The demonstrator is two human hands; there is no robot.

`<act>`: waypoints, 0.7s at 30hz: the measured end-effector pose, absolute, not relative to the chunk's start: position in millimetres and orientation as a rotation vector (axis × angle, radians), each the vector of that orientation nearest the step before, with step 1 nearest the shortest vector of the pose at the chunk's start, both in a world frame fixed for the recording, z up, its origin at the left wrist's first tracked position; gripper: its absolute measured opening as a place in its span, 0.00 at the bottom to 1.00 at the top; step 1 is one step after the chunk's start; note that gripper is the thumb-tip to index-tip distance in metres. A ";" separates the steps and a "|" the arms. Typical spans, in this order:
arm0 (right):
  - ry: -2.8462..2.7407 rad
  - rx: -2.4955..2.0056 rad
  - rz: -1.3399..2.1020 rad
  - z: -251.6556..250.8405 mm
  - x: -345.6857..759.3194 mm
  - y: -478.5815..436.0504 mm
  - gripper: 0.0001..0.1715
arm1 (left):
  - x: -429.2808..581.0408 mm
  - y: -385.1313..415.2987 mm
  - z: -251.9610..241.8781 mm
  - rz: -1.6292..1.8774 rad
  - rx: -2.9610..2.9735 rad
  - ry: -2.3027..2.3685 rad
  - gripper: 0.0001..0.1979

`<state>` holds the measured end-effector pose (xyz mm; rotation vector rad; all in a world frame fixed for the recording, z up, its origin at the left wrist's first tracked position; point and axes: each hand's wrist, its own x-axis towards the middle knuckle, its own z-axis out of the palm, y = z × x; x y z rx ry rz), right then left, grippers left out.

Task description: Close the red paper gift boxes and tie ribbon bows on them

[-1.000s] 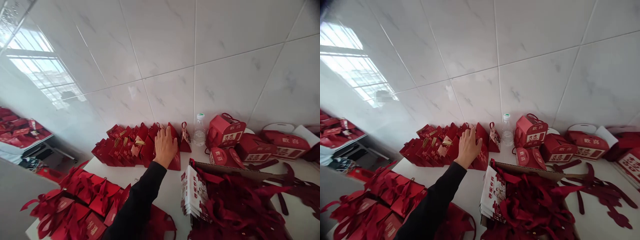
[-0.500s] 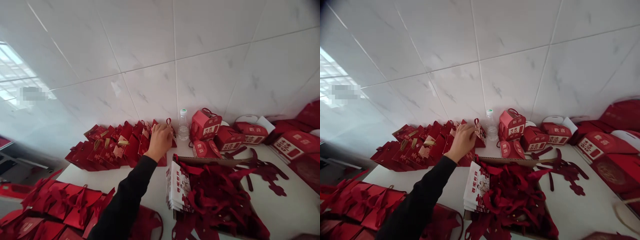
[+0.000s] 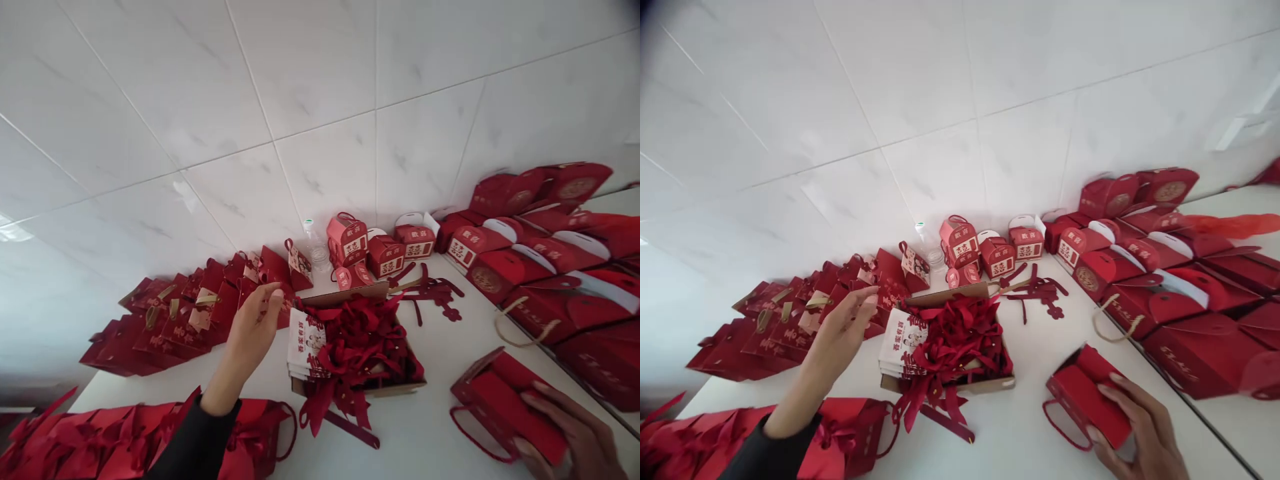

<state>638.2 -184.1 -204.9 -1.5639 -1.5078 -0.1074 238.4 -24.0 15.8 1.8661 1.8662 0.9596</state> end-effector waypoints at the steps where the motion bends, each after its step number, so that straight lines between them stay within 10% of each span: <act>1: -1.564 -1.525 -0.114 -204.5 640.7 -183.7 0.28 | 240.1 -31.2 16.9 0.987 1.855 1.881 0.24; 13: -1.617 -1.384 -0.074 -192.7 635.7 -182.1 0.24 | 357.8 -160.2 -45.4 1.758 2.120 2.060 0.12; 21: -1.629 -1.365 -0.057 -190.9 638.1 -180.1 0.23 | 401.3 -188.3 -159.4 1.555 2.338 1.854 0.12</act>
